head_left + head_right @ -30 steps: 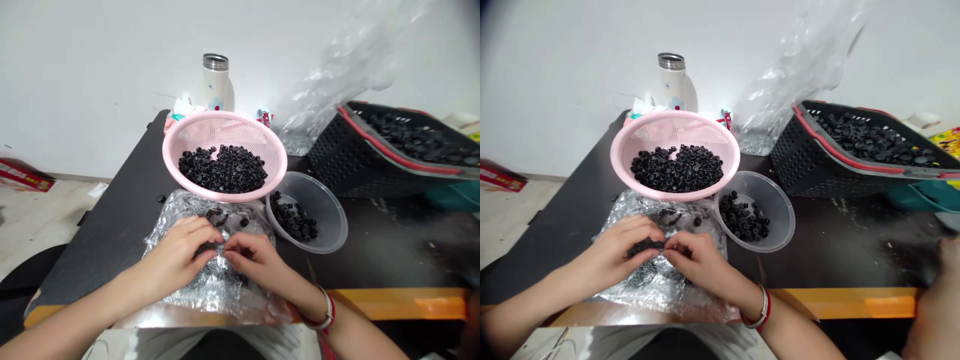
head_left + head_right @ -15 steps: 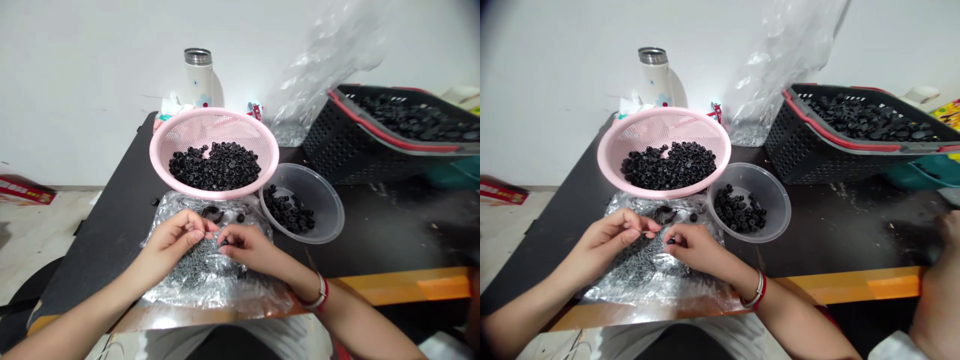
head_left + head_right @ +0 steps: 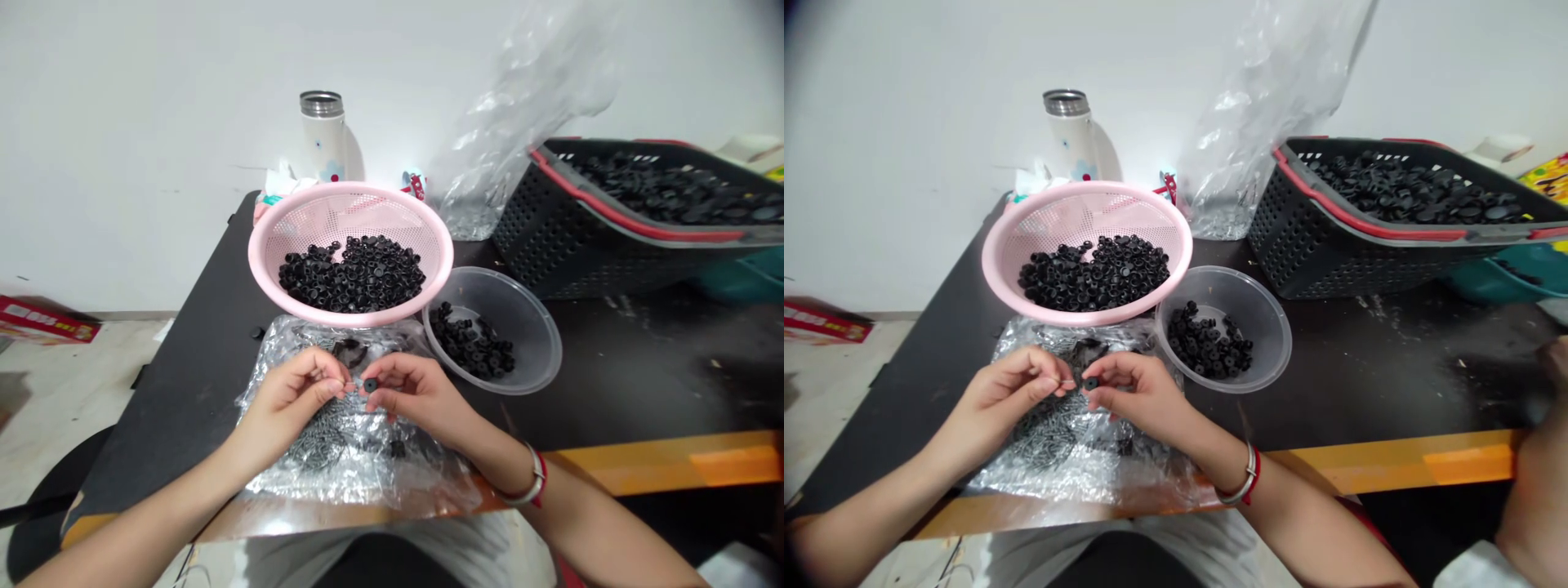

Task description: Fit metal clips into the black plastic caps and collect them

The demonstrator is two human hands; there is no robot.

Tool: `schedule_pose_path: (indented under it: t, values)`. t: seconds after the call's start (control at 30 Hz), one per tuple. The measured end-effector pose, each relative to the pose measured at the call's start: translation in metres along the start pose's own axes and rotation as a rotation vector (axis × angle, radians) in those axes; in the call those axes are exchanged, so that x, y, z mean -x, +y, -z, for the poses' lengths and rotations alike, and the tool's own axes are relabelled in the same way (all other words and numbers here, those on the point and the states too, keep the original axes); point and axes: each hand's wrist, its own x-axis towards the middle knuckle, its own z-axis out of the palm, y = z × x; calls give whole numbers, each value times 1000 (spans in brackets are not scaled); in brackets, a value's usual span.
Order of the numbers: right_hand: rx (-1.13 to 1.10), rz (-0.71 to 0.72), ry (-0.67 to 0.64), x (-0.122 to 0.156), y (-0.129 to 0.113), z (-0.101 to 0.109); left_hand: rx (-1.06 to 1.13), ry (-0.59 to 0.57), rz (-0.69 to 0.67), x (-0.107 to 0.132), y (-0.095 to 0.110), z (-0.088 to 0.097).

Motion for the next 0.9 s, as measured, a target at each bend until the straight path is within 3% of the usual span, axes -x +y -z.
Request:
schedule_pose_path:
  t: [0.33,0.57,0.7,0.8,0.9]
  values:
    - [130,106,37,3,4,-4,-369,-44,-113,5,-2,-3]
    - [553,467,30,7,5,-2,-391,-9,-106,12,-10,-4]
    - [656,609,7,7,10,-3,-425,-26,-91,12,-11,-3]
    - [587,537,38,5,14,-5,-438,-22,-74,8,-9,-3]
    - [290,247,16,2,15,-6,-434,-33,-97,6,-4,-1]
